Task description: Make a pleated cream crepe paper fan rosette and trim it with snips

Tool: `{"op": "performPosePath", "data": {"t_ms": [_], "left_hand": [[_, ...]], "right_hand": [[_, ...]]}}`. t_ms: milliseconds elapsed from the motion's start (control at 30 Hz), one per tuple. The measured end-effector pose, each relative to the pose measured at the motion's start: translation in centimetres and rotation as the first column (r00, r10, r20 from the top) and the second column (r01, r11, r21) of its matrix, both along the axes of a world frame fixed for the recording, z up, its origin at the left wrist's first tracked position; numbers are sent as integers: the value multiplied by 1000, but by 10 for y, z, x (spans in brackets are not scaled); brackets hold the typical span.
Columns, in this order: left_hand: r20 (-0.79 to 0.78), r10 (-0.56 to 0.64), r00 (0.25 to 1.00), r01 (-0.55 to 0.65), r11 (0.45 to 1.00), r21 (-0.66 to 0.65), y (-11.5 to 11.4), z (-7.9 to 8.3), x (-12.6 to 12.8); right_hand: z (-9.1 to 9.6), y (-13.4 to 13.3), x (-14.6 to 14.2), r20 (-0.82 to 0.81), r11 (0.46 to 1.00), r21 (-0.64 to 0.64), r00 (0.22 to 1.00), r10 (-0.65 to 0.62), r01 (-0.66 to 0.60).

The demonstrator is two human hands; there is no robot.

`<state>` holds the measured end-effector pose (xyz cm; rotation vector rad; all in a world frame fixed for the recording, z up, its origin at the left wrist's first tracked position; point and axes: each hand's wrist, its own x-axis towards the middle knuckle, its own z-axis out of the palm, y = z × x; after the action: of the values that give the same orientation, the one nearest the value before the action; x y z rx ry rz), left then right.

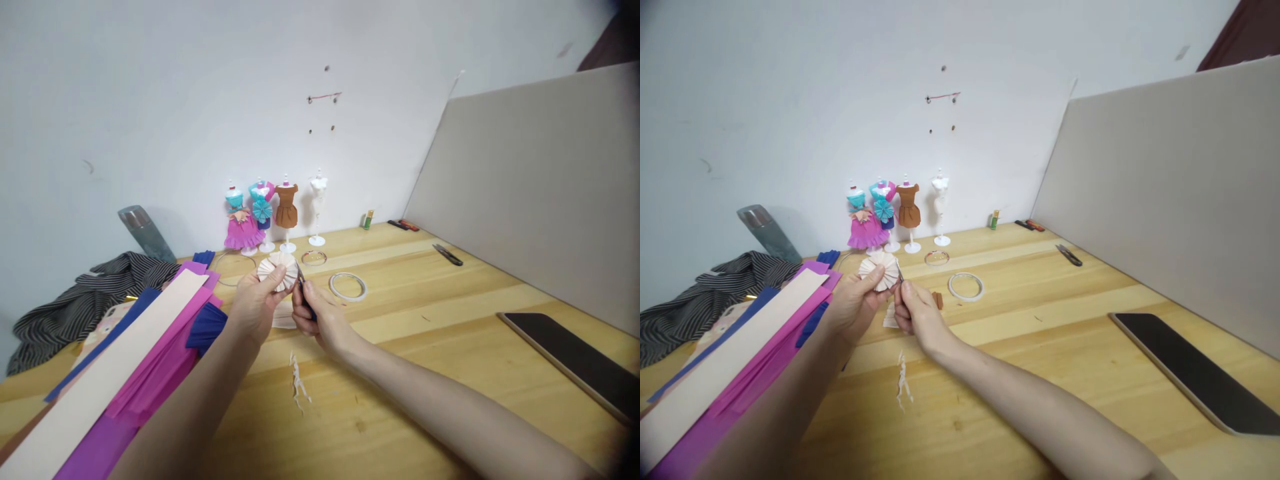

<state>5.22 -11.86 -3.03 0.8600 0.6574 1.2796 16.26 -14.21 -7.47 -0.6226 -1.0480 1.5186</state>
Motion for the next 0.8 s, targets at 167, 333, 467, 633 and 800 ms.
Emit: {"op": "performPosePath", "data": {"t_ms": [167, 333, 467, 633, 800], "left_hand": [[-10, -10, 1000, 10, 1000, 7, 0, -2, -1], [-1, -20, 1000, 20, 1000, 4, 1, 0, 0], [1, -19, 1000, 19, 1000, -8, 0, 2, 1], [0, -28, 1000, 28, 999, -18, 1, 4, -2], [-35, -34, 999, 33, 999, -30, 2, 6, -5]], "right_hand": [[1, -1, -1, -4, 1000, 3, 1000, -1, 1], [2, -1, -1, -7, 1000, 1, 1000, -5, 5], [1, -1, 0, -4, 1000, 10, 1000, -8, 8], [2, -1, 0, 1, 1000, 27, 1000, -2, 2], [4, -1, 0, 7, 1000, 25, 1000, -7, 7]]}}
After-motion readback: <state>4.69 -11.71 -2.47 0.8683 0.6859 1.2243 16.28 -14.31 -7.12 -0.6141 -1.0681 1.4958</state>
